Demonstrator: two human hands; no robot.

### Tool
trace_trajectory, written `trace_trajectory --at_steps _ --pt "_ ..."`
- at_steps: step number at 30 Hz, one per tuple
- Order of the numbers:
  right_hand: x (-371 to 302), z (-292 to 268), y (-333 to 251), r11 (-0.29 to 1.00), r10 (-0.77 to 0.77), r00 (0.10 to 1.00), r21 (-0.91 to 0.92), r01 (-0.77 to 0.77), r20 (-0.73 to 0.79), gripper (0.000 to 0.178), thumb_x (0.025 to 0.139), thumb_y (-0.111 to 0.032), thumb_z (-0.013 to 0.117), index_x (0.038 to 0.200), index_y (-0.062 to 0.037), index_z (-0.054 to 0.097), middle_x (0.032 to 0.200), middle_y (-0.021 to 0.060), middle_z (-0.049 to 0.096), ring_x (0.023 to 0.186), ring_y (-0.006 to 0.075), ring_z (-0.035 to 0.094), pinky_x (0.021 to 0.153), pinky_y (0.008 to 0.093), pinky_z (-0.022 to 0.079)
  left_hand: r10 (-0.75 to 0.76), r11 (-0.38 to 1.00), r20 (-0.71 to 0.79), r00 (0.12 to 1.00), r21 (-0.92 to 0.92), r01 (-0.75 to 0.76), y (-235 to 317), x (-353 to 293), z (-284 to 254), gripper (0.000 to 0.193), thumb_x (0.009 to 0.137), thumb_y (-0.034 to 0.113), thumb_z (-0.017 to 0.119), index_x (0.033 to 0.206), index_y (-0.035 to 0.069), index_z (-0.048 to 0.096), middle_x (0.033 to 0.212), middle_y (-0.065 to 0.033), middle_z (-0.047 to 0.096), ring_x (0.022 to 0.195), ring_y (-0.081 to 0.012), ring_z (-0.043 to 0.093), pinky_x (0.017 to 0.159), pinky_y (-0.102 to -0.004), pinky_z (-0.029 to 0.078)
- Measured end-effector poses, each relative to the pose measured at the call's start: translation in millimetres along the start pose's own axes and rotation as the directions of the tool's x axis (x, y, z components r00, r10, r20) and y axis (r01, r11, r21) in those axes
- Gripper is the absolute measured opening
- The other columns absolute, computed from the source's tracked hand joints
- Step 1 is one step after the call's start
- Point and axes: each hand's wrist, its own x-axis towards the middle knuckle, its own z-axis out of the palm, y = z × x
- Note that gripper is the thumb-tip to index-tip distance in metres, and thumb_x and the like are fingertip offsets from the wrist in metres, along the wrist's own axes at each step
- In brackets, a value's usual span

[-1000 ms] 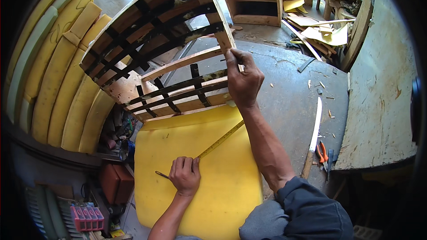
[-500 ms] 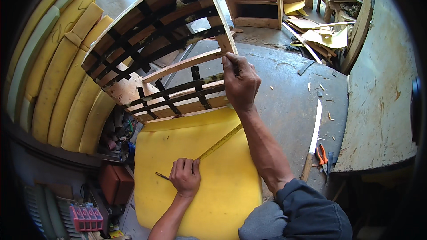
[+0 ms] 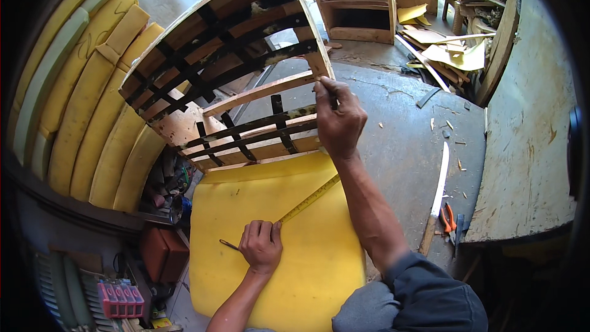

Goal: The person measures a yellow foam cushion and a wooden plank using a tape measure and pencil. They then plug in a power tool and use a circular saw to cut the wooden plank on a workbench.

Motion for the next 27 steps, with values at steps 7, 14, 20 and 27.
trace_trajectory --at_steps 7,14,20,27 --pt "2 1 -2 0.993 0.101 0.995 0.068 -0.1 -0.015 0.009 0.088 -0.012 0.072 0.094 -0.0059 0.07 0.079 0.012 0.07 0.073 0.0264 0.069 0.075 0.0355 0.052 0.003 1.0 -0.01 1.0 0.023 -0.003 0 0 1 0.019 0.082 0.016 0.075 0.074 0.008 0.059 0.077 -0.007 0.057 0.07 -0.0282 0.057 0.06 -0.0401 0.046" --pt "3 0 -8 0.967 0.241 0.97 0.097 -0.237 -0.035 0.009 0.088 -0.011 0.072 0.095 -0.0057 0.069 0.078 0.0118 0.07 0.071 0.0265 0.068 0.074 0.0368 0.051 0.005 0.999 0.003 1.0 0.038 -0.005 1 2 0 0.019 0.082 0.018 0.074 0.074 0.009 0.06 0.077 -0.006 0.056 0.071 -0.0272 0.058 0.061 -0.0393 0.047" --pt "-3 3 1 0.998 0.049 0.999 -0.038 -0.049 0.002 0.012 0.091 -0.015 0.071 0.098 -0.0057 0.069 0.081 0.0132 0.072 0.07 0.0235 0.07 0.066 0.0349 0.054 0.003 1.0 -0.004 1.0 -0.008 -0.003 0 2 2 0.016 0.081 0.012 0.074 0.075 0.006 0.06 0.077 -0.0082 0.057 0.07 -0.0287 0.057 0.059 -0.0406 0.045" --pt "-2 6 1 0.993 -0.073 0.997 -0.09 0.071 -0.015 0.011 0.092 -0.014 0.07 0.098 -0.0047 0.07 0.082 0.0134 0.072 0.067 0.0221 0.071 0.061 0.0332 0.054 0.006 1.0 -0.009 1.0 0.003 -0.006 0 1 1 0.017 0.082 0.012 0.074 0.075 0.006 0.059 0.077 -0.0083 0.056 0.07 -0.0287 0.057 0.059 -0.0406 0.045"
